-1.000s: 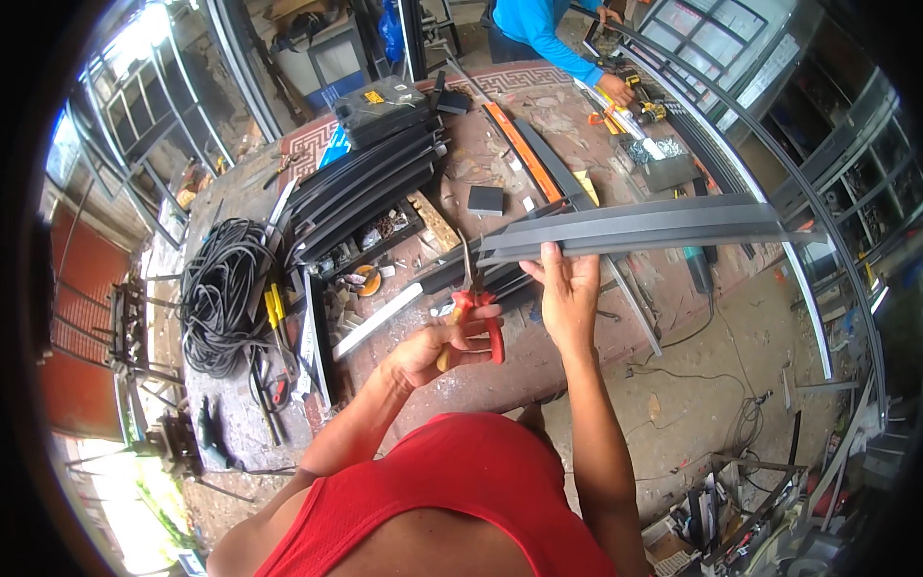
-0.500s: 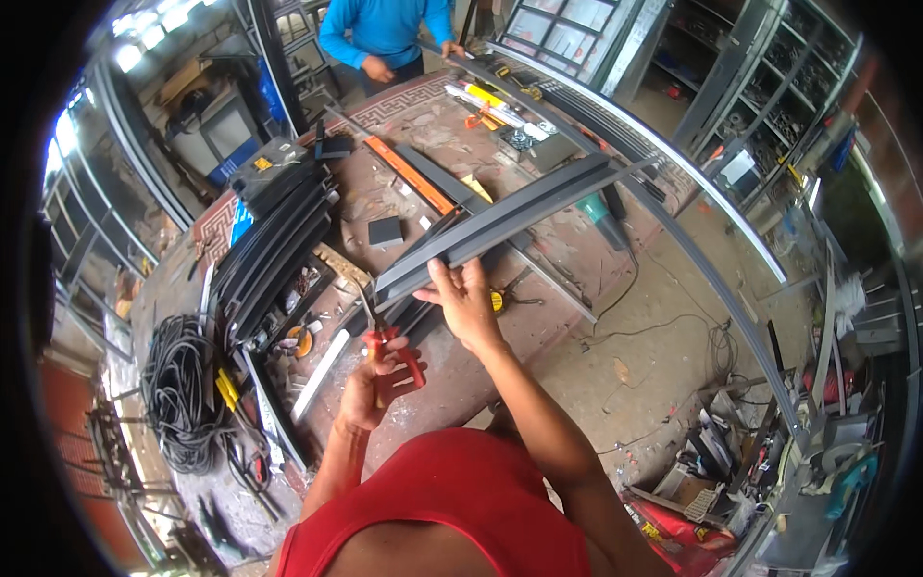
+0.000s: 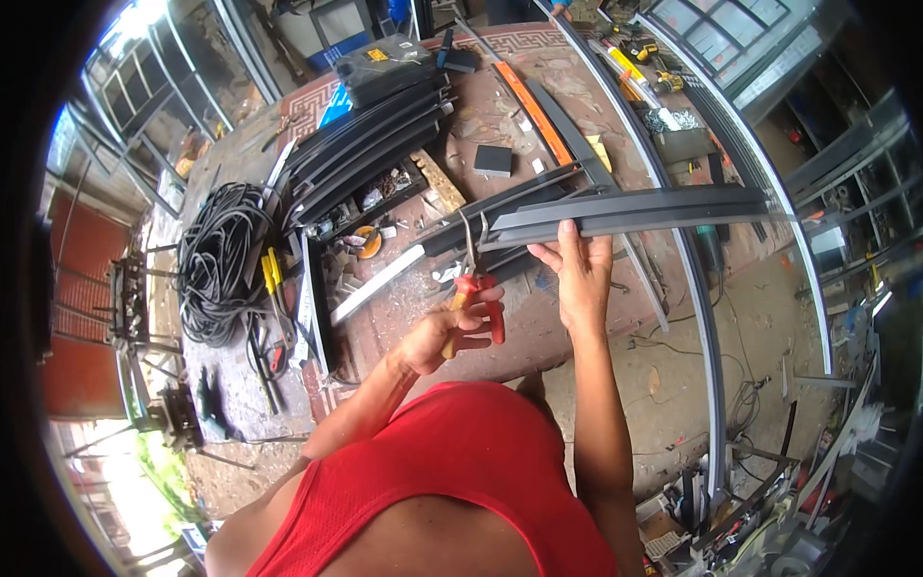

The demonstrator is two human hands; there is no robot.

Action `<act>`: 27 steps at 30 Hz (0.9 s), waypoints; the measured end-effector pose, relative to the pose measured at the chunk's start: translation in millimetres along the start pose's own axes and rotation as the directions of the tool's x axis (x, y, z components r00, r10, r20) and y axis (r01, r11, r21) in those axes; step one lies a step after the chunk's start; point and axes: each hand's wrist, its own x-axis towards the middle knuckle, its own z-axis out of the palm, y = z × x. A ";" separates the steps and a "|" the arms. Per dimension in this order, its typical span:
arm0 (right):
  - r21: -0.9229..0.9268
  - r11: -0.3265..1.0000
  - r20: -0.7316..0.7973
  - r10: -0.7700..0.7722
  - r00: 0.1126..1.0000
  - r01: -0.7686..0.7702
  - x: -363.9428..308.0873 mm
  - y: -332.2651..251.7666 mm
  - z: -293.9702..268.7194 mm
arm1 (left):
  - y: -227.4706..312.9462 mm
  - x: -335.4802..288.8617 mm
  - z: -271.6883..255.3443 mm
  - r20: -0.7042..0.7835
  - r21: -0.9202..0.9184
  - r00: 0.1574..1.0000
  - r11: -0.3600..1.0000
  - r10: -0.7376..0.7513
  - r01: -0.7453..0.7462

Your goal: The person assembles aluminum frames by inserting rubber gaskets into metal profiles and securing them with fasteners using pliers and a screwdriver.

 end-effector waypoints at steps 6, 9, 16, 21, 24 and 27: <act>-0.010 1.000 -0.013 0.004 1.000 -0.004 -2.4 -0.4 2.7 | -2.7 0.0 -6.9 -0.002 -0.037 1.000 0.999 0.022 -0.022; 0.003 1.000 -0.019 0.006 1.000 -0.006 -0.6 -3.0 1.2 | -3.2 -0.5 -7.4 0.000 -0.101 0.999 0.994 0.034 -0.034; 0.010 0.999 -0.004 0.033 0.999 -0.033 -2.4 5.0 1.3 | -15.9 6.1 -10.6 -0.085 -0.066 0.989 0.990 0.120 -0.125; 0.031 0.998 -0.053 0.048 0.997 -0.046 -8.4 27.5 -4.4 | -28.9 10.3 -16.5 -0.290 0.163 0.935 0.973 0.203 -0.161; 0.013 0.997 -0.059 0.082 0.995 -0.081 -8.3 48.9 -7.4 | -43.2 6.7 -44.6 -0.246 0.200 0.960 0.976 0.134 -0.084; 0.068 0.989 -0.269 0.146 0.952 -0.133 -2.2 60.8 -24.5 | -43.2 -12.5 -42.9 -0.366 0.032 0.923 0.993 0.116 -0.113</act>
